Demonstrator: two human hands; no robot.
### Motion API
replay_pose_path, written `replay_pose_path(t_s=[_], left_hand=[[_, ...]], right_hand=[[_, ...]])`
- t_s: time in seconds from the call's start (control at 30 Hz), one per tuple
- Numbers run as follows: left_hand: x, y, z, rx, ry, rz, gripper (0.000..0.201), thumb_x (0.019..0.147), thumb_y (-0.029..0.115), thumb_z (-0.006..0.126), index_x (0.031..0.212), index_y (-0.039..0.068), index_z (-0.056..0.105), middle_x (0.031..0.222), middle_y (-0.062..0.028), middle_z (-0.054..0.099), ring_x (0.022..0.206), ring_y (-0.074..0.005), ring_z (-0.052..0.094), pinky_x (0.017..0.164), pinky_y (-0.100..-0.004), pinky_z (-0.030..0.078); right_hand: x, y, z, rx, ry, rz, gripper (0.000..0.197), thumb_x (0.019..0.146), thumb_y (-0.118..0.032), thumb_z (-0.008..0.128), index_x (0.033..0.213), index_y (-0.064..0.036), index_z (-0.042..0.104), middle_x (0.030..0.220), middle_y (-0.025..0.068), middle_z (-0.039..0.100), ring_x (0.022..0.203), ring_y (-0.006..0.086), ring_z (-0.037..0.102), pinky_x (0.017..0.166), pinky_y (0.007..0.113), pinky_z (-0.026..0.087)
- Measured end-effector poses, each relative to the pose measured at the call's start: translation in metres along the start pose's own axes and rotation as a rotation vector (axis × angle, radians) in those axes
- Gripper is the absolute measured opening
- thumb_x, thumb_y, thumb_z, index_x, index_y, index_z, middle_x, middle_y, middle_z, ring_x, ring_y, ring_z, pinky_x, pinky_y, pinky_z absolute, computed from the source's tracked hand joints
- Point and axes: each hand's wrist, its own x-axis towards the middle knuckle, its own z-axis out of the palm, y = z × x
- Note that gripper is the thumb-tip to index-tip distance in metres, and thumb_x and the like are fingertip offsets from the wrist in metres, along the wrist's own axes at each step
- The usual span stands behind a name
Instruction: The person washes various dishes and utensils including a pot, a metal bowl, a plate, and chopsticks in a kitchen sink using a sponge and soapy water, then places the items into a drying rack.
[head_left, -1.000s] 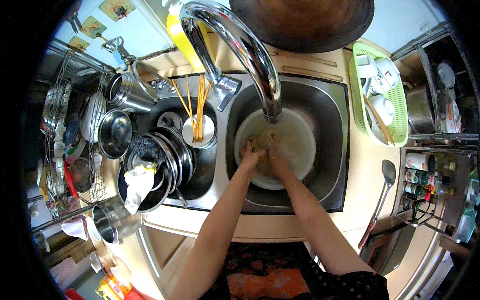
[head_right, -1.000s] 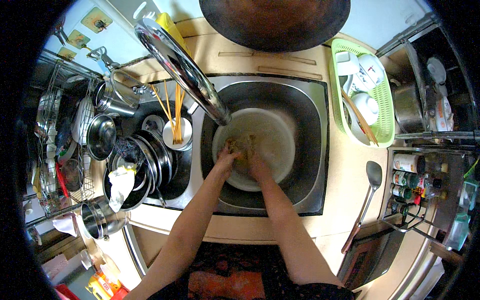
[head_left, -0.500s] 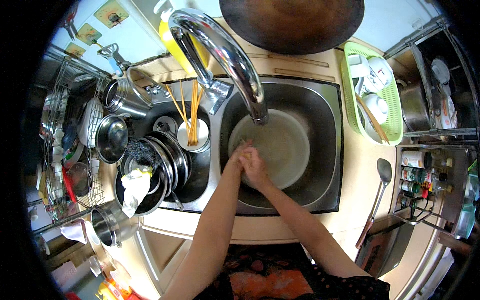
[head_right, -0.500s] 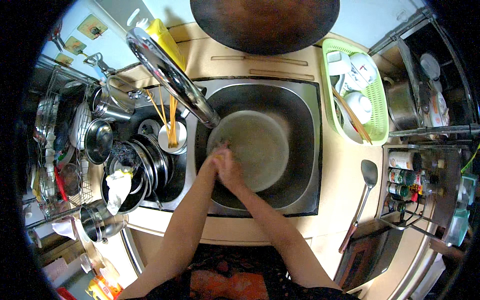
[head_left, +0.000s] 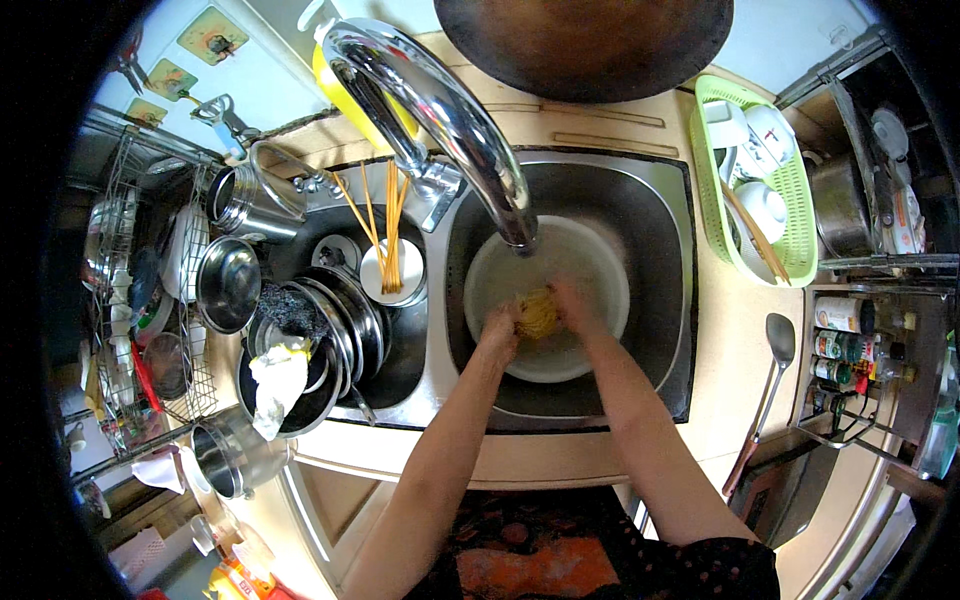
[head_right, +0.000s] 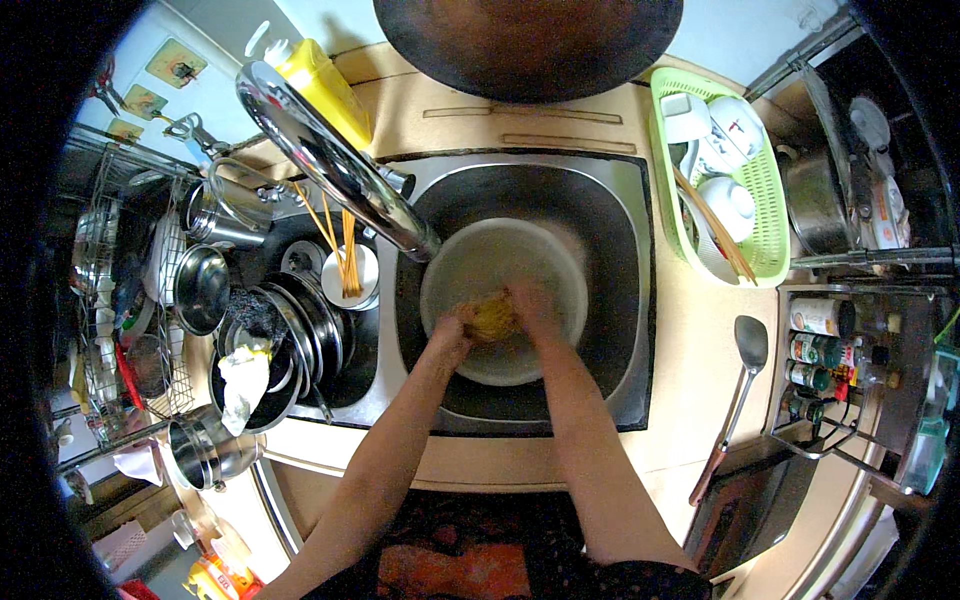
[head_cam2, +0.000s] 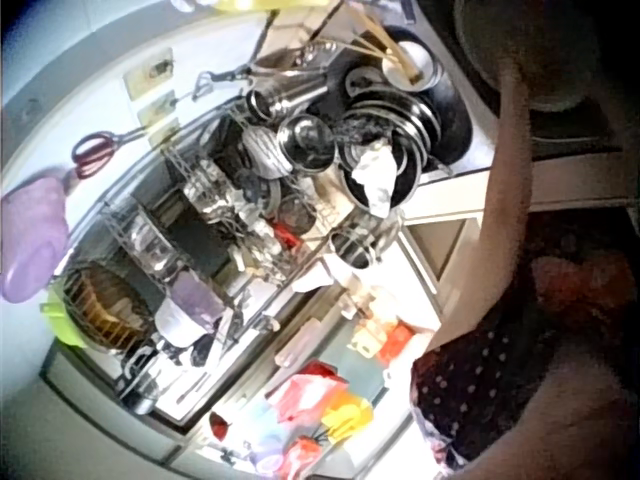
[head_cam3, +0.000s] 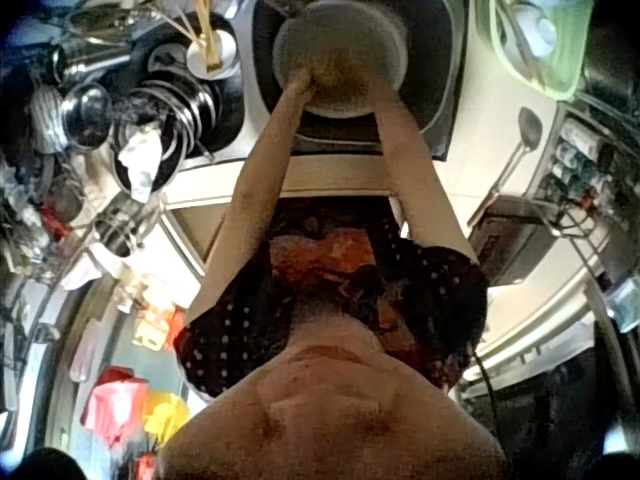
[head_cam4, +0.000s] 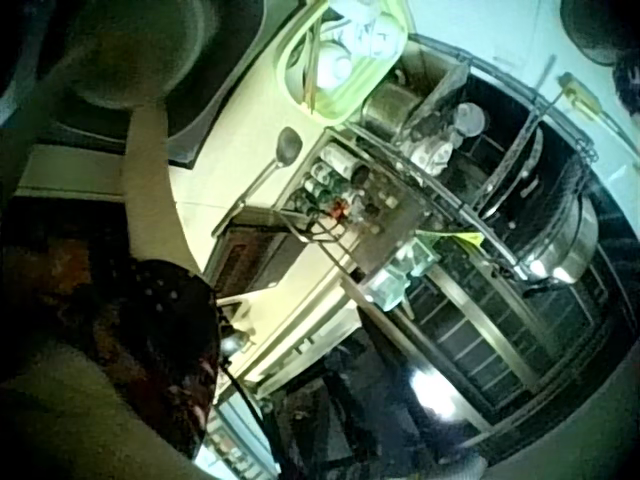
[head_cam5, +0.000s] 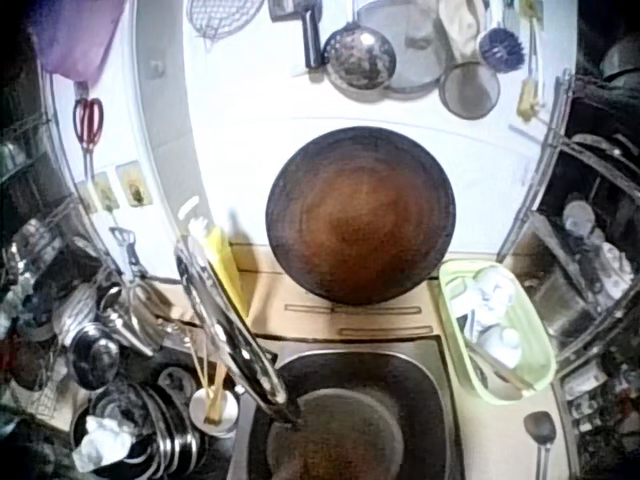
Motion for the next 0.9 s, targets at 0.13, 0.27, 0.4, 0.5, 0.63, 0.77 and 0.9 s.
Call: replay_pose_path(t_s=[0.13,0.27,0.4,0.5,0.63,0.77,0.9], left_hand=[[-0.003,0.008,0.001,0.223,0.269,-0.067,0.065,0.088,0.034,0.047,0.139,0.007,0.015,0.142,-0.0149,0.020,0.133,-0.0266,0.011,0.105,-0.0448,0.015],[0.004,0.020,-0.004,-0.225,0.027,-0.187,0.061,0.087,0.037,0.048,0.132,0.001,0.028,0.133,-0.0141,0.034,0.122,-0.0289,0.033,0.098,-0.0455,0.030],[0.022,0.011,-0.025,-0.179,-0.174,-0.156,0.054,0.088,0.035,0.048,0.125,-0.001,0.034,0.125,-0.0128,0.042,0.110,-0.0284,0.046,0.090,-0.0454,0.039],[0.037,-0.009,-0.035,-0.225,-0.192,-0.131,0.052,0.088,0.033,0.048,0.124,-0.002,0.035,0.123,-0.0124,0.044,0.105,-0.0277,0.049,0.086,-0.0450,0.041],[0.038,-0.022,-0.028,-0.254,-0.116,-0.152,0.048,0.088,0.031,0.048,0.121,-0.002,0.035,0.119,-0.0119,0.046,0.099,-0.0269,0.053,0.082,-0.0444,0.044],[0.007,-0.009,-0.009,-0.246,-0.019,-0.177,0.045,0.088,0.024,0.047,0.124,-0.001,0.035,0.123,-0.0123,0.043,0.106,-0.0271,0.048,0.086,-0.0429,0.040],[-0.025,0.016,0.008,0.074,0.204,0.035,0.056,0.086,0.020,0.051,0.133,0.006,0.025,0.130,-0.0122,0.035,0.117,-0.0274,0.037,0.094,-0.0422,0.033]], right_hand=[[-0.012,-0.011,0.022,0.041,0.280,0.291,0.035,0.088,-0.015,0.046,0.117,0.0027,0.039,0.117,0.0210,0.046,0.104,0.0313,0.048,0.087,0.041,0.040],[-0.036,-0.076,0.028,0.659,0.150,0.191,0.044,0.082,-0.022,0.055,0.118,-0.0017,0.041,0.116,0.0207,0.049,0.106,0.0338,0.049,0.085,0.041,0.041],[-0.075,-0.128,-0.016,0.699,0.158,-0.086,0.028,0.085,-0.025,0.052,0.097,-0.0003,0.053,0.086,0.0194,0.059,0.080,0.0334,0.058,0.069,0.040,0.045],[-0.067,-0.142,-0.030,0.573,0.341,-0.200,0.027,0.086,-0.026,0.049,0.082,-0.0013,0.059,0.074,0.0191,0.059,0.070,0.0357,0.057,0.065,0.041,0.043],[-0.020,-0.098,-0.001,0.493,0.389,-0.052,0.026,0.089,-0.021,0.043,0.087,-0.0027,0.061,0.075,0.0187,0.060,0.070,0.0361,0.057,0.066,0.041,0.044],[0.009,-0.018,0.019,0.190,0.165,-0.100,0.030,0.090,-0.027,0.041,0.108,-0.0071,0.055,0.099,0.0184,0.056,0.090,0.0298,0.055,0.075,0.047,0.044],[0.008,0.005,0.003,-0.034,0.125,0.076,0.038,0.088,-0.021,0.045,0.125,-0.0127,0.042,0.126,0.0152,0.040,0.113,0.0316,0.041,0.090,0.044,0.040]])
